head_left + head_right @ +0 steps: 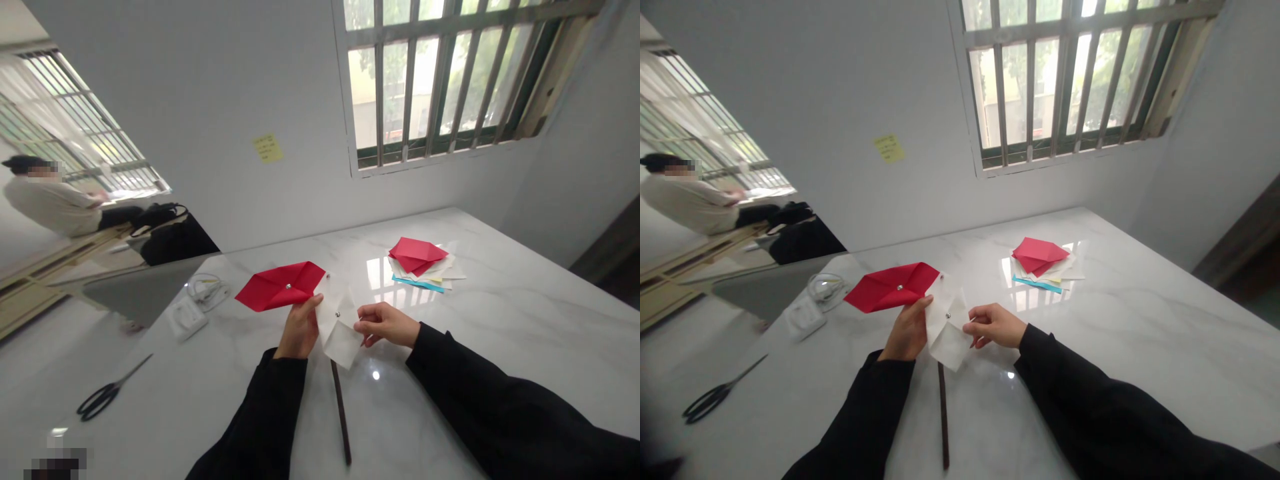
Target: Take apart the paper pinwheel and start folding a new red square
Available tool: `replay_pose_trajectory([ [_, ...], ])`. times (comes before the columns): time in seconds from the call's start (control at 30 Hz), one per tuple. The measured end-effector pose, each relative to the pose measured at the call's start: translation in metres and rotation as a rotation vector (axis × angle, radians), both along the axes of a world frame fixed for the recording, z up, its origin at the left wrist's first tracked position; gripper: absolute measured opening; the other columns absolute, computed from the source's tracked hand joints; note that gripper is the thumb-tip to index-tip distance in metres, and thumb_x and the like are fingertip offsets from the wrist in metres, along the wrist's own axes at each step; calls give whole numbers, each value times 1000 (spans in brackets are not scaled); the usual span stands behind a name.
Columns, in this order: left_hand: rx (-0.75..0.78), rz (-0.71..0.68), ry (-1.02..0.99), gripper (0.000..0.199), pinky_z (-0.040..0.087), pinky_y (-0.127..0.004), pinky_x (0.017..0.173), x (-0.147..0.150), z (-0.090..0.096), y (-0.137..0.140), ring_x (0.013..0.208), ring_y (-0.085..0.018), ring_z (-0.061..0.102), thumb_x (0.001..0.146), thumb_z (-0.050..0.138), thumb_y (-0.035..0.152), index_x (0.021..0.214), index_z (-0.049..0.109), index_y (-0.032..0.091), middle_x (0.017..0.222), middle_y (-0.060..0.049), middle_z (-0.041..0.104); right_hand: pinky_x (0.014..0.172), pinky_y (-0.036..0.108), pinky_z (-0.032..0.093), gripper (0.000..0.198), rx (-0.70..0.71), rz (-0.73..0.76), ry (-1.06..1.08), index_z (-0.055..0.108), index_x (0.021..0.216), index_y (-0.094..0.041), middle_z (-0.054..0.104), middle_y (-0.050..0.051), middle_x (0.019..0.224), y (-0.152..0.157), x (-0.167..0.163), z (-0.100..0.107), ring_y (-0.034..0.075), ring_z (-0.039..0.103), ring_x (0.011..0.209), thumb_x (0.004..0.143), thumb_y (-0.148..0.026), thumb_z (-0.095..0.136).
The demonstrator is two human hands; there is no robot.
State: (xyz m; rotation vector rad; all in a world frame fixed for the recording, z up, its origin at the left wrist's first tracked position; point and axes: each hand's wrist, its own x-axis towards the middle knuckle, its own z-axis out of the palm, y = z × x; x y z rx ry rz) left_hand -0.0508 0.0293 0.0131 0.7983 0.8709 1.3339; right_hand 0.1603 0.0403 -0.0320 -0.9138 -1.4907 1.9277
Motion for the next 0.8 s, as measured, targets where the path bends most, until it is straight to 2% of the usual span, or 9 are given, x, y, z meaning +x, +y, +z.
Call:
replay_pose_trajectory([
  [0.13, 13, -32, 11, 64, 58, -43, 96, 4, 7, -4, 110, -36, 75, 72, 87, 26, 132, 68, 15, 112, -11, 80, 69, 27, 55, 60, 76, 35, -27, 65, 81, -17, 67, 0, 74, -1, 0, -2, 14, 67, 70, 69, -71, 87],
  [0.27, -7, -15, 18, 64, 59, -43, 96, 6, 8, -6, 110, -36, 75, 72, 86, 25, 132, 67, 16, 112, -10, 81, 67, 28, 52, 55, 118, 51, -39, 66, 77, -17, 67, 1, 71, -1, -2, -7, 15, 65, 69, 73, -69, 84],
  [0.33, -32, 3, 30, 63, 60, -42, 95, 4, 7, -5, 109, -35, 76, 71, 87, 25, 131, 68, 16, 110, -9, 81, 67, 28, 52, 55, 103, 48, -32, 69, 82, -17, 68, 1, 73, -1, -2, -10, 15, 65, 70, 74, -70, 84],
  [0.47, -55, 52, 33, 59, 61, -41, 94, -7, 6, 0, 108, -35, 77, 72, 87, 24, 127, 70, 15, 112, -11, 81, 63, 26, 51, 68, 53, -1, -7, 72, 107, -17, 74, 4, 88, 2, -2, -13, 14, 66, 71, 72, -74, 83],
  [0.53, -58, 74, 21, 56, 62, -40, 95, -14, 6, 4, 107, -33, 78, 73, 85, 22, 127, 70, 15, 111, -11, 81, 60, 25, 51, 72, 51, -10, -21, 72, 113, -17, 75, 6, 93, 3, -2, -16, 13, 65, 70, 72, -75, 82],
  [0.8, -151, 144, -80, 44, 66, -40, 89, -39, 3, 16, 96, -31, 80, 80, 75, 14, 124, 70, 8, 102, -14, 82, 60, 26, 51, 67, 78, -34, -28, 75, 105, -14, 73, 5, 86, 5, -3, -24, 12, 63, 66, 74, -73, 82],
])
